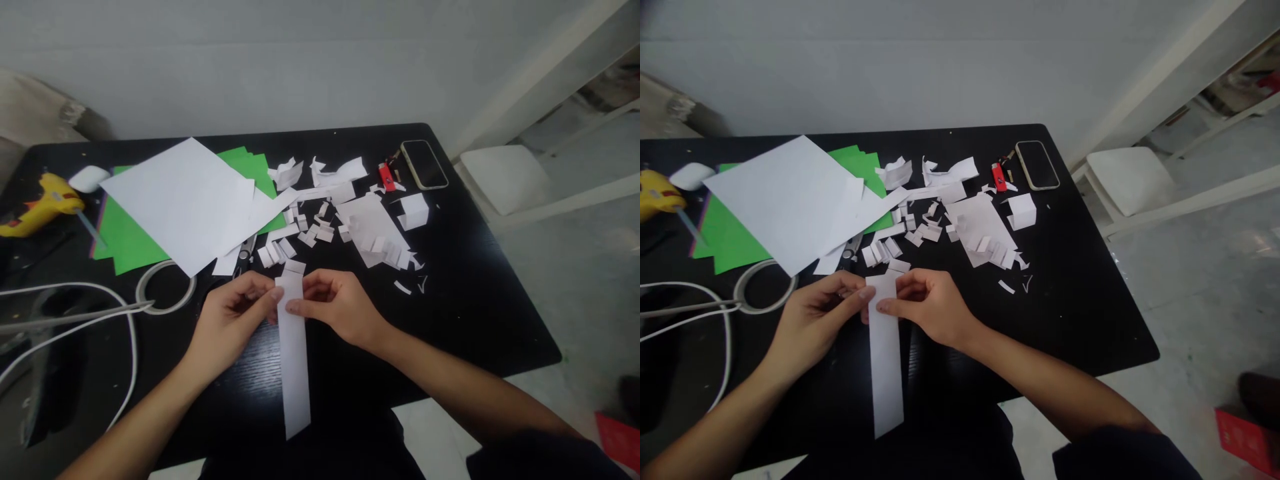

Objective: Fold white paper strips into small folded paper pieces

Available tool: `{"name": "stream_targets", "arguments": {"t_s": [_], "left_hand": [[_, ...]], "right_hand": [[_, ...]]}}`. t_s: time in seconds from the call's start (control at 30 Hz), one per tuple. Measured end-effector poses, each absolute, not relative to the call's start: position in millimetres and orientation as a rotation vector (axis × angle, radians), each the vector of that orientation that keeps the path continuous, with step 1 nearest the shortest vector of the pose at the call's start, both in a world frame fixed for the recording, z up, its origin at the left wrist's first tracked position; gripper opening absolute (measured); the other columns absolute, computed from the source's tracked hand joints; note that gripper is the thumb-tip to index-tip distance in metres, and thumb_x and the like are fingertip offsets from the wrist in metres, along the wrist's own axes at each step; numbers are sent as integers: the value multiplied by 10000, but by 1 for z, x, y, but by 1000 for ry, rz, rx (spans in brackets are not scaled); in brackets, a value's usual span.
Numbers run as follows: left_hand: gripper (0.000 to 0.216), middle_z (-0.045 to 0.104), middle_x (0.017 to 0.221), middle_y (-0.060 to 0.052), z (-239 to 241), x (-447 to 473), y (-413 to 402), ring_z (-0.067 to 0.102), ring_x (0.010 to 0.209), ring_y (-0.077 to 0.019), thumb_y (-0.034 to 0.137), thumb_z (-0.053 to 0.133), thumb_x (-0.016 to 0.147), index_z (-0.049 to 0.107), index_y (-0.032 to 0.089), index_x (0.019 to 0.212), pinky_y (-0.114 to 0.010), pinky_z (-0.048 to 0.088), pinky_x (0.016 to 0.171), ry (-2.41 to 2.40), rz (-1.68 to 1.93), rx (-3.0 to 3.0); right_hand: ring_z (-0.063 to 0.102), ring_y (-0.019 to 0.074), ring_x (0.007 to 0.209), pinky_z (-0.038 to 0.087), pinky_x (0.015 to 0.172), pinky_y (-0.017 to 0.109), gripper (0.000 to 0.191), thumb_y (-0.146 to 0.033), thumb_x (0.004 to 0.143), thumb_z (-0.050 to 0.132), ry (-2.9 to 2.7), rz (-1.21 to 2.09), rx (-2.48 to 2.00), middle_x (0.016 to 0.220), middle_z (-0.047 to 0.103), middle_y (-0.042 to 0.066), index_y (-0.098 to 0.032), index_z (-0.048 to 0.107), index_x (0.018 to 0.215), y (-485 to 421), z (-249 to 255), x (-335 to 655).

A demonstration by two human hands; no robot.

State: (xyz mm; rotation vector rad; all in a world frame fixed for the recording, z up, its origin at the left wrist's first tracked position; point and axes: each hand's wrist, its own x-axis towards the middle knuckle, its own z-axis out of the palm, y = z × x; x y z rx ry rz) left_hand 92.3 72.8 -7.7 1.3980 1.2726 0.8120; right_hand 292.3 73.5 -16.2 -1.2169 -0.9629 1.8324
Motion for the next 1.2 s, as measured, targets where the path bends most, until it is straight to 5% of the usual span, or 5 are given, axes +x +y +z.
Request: {"name": "stream_targets", "arguments": {"t_s": [0.2, 0.53, 1.2], "left_hand": [[163, 678, 588, 35, -7, 97, 69, 633, 552, -111, 293, 697, 920, 694, 195, 790, -207, 505, 580, 1280, 819, 1337], [174, 668, 576, 26, -7, 98, 68, 621, 535, -121, 287, 682, 926, 687, 183, 787, -232, 506, 567, 1289, 840, 1328], [246, 639, 584, 19, -9, 98, 71, 587, 546, -126, 322, 662, 939, 624, 191, 734, -248, 483, 573, 1298, 812, 1256]], "right_hand": [[680, 132, 694, 571, 678, 266, 260, -359, 710, 907, -939, 1805, -1177, 752, 732, -8, -170, 755, 803, 75, -13, 292], [709, 171, 723, 609, 722, 325, 331, -505, 756, 850, -962, 1798, -1190, 750, 736, 8, -189, 765, 799, 74, -13, 291], [684, 151, 703, 598, 718, 307, 361, -505, 715, 885, -972, 1930, -1202, 743, 720, 6, -173, 747, 753, 74, -17, 292]]}}
